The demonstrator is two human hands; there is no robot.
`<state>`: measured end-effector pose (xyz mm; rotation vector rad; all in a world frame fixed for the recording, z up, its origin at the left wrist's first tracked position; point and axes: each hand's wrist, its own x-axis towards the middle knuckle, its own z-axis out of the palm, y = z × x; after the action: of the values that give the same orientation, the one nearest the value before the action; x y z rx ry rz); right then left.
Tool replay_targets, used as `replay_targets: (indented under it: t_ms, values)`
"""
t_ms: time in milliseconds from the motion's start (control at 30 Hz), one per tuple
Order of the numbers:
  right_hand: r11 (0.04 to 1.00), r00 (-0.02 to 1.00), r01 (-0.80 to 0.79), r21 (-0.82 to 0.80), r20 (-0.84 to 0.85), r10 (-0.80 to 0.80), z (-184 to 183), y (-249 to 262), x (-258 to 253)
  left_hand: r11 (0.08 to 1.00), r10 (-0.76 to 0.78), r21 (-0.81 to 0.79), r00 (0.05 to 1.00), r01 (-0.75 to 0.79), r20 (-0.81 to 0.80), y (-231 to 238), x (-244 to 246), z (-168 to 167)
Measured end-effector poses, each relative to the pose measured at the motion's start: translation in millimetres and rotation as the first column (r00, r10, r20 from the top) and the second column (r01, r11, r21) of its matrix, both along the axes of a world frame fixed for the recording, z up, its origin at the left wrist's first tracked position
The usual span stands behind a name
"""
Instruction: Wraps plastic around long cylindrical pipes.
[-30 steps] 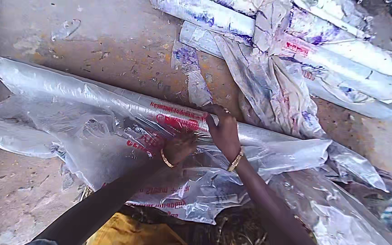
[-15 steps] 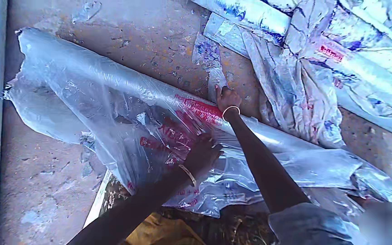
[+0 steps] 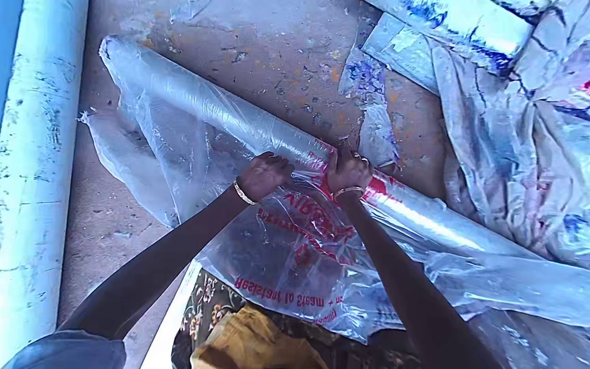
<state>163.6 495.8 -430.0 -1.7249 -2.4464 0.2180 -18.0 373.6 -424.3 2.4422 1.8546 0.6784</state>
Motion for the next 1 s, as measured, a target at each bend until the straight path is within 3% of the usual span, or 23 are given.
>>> replay_targets:
  t_ms: [100, 233, 300, 367, 467, 500, 567, 600, 667, 733, 767, 800, 900, 1000]
  values:
    - [0.997, 0.999, 0.035, -0.064, 0.032, -0.033, 10.0, 2.4, -3.0, 0.992, 0.098, -0.078, 0.995, -0.098, -0.013, -39.0, 17.2, 10.0]
    - [0.937, 0.985, 0.124, -0.328, 0.156, -0.075, 31.6, 10.8, 3.8, 0.982, 0.189, -0.040, 0.978, -0.187, 0.082, -60.1, 49.1, 15.7]
    - [0.913, 0.987, 0.108, -0.394, 0.155, -0.050, 27.8, 24.8, 12.5, 0.973, 0.228, 0.000, 0.969, -0.229, 0.090, -65.7, 66.0, 20.7]
    - [0.907, 0.982, 0.076, -0.414, 0.191, 0.005, 25.4, 28.2, 21.9, 0.964, 0.262, -0.079, 0.959, -0.255, 0.104, -73.9, 85.3, 24.9]
    - [0.903, 0.948, 0.040, -0.428, 0.302, 0.101, 39.4, 32.5, 8.1, 0.870, 0.276, -0.478, 0.923, -0.120, 0.270, -83.2, 88.2, 51.9]
    - [0.902, 0.935, -0.011, -0.431, 0.315, 0.162, 47.1, 29.3, -7.5, 0.853, 0.282, -0.519, 0.887, -0.057, 0.365, -84.9, 79.8, 57.5]
    - [0.862, 0.919, -0.230, -0.452, 0.191, 0.346, 56.5, 16.6, -46.9, 0.918, 0.247, -0.395, 0.830, -0.035, 0.500, -83.0, 57.3, 68.5]
    - [0.812, 0.903, -0.344, -0.472, 0.071, 0.424, 54.6, 7.8, -68.0, 0.951, 0.224, -0.298, 0.855, -0.086, 0.467, -79.2, 42.9, 77.3]
    - [0.721, 0.874, -0.466, -0.513, -0.140, 0.466, 50.9, -20.2, -109.0, 0.944, 0.289, -0.213, 0.944, -0.253, 0.157, -70.4, -1.7, 92.8]
    - [0.756, 0.898, -0.383, -0.531, -0.022, 0.439, 45.8, -42.8, -136.9, 0.796, 0.323, -0.503, 0.939, -0.337, -0.118, -60.8, -67.1, 97.0]
    - [0.795, 0.907, -0.331, -0.508, 0.059, 0.416, 43.7, -52.0, -139.9, 0.739, 0.294, -0.579, 0.938, -0.345, -0.184, -59.0, -99.7, 85.6]
    - [0.832, 0.915, -0.313, -0.457, 0.091, 0.394, 40.0, -61.4, -136.9, 0.751, 0.267, -0.578, 0.948, -0.318, -0.174, -62.8, -127.5, 68.3]
    - [0.907, 0.922, -0.363, -0.215, 0.056, 0.382, 21.6, -93.1, -117.4, 0.970, 0.144, -0.187, 0.987, -0.154, -0.066, -90.0, -159.2, 18.6]
    - [0.903, 0.902, -0.423, 0.070, -0.054, 0.427, -2.0, -108.6, -108.6, 0.975, 0.220, 0.045, 0.974, -0.218, -0.052, -114.3, -143.9, 6.6]
